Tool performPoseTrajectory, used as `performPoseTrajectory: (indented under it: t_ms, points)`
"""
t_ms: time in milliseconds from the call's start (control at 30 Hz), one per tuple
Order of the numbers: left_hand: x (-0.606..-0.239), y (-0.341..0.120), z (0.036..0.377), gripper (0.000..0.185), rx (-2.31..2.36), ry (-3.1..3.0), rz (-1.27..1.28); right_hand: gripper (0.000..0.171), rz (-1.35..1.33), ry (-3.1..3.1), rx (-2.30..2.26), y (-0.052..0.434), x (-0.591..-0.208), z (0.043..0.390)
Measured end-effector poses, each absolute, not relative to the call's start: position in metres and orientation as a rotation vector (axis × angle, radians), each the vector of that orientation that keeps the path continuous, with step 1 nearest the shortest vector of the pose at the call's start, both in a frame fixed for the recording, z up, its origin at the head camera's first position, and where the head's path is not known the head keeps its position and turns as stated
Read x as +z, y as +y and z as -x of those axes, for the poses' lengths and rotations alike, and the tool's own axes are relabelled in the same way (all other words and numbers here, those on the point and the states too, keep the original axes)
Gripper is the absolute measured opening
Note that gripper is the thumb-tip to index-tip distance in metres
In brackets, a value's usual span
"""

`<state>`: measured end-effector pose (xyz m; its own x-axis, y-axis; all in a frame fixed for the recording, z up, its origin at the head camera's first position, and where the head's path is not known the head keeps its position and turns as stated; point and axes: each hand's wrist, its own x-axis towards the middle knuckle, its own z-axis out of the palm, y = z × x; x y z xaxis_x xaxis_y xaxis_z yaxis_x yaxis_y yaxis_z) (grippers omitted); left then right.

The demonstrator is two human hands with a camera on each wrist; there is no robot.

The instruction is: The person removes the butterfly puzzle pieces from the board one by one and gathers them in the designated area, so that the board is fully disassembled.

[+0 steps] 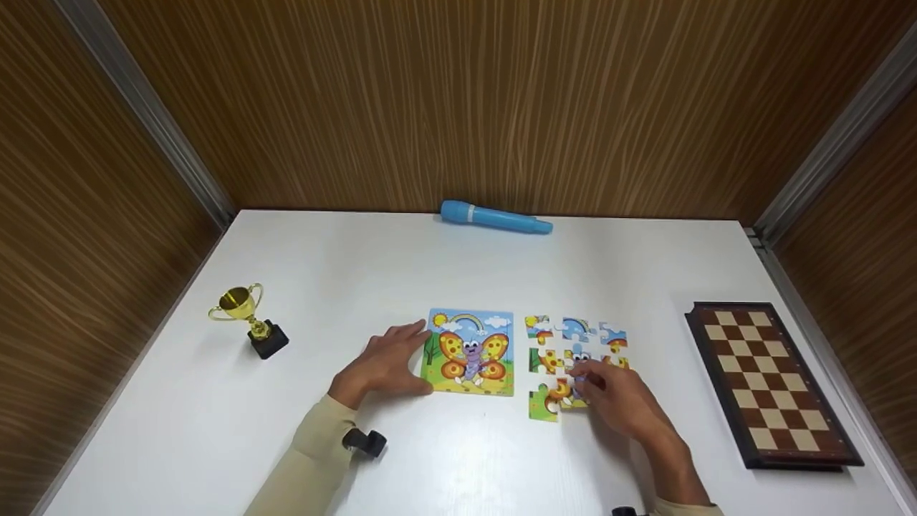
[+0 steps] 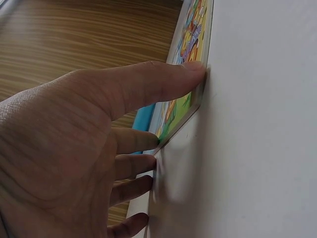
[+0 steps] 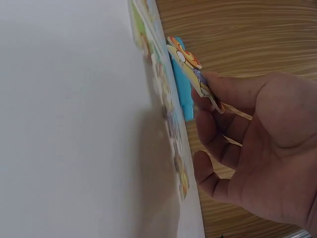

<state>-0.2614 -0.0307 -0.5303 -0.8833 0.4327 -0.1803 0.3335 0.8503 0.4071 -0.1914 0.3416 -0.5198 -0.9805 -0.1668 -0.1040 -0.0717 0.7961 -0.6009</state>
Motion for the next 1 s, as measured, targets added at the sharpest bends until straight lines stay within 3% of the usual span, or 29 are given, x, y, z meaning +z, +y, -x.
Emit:
performPoseTrajectory:
  t_ms: [600, 1000]
  points:
    - [-0.530, -0.032, 0.263, 0.096, 0.532, 2.740, -0.565, 0.024, 0.007, 2.796, -0.825, 0.350, -0.529, 0.184]
    - [-0.531, -0.032, 0.264, 0.096, 0.549, 2.744, -0.574, 0.027, 0.112, 2.882, -0.834, 0.308, -0.519, 0.204]
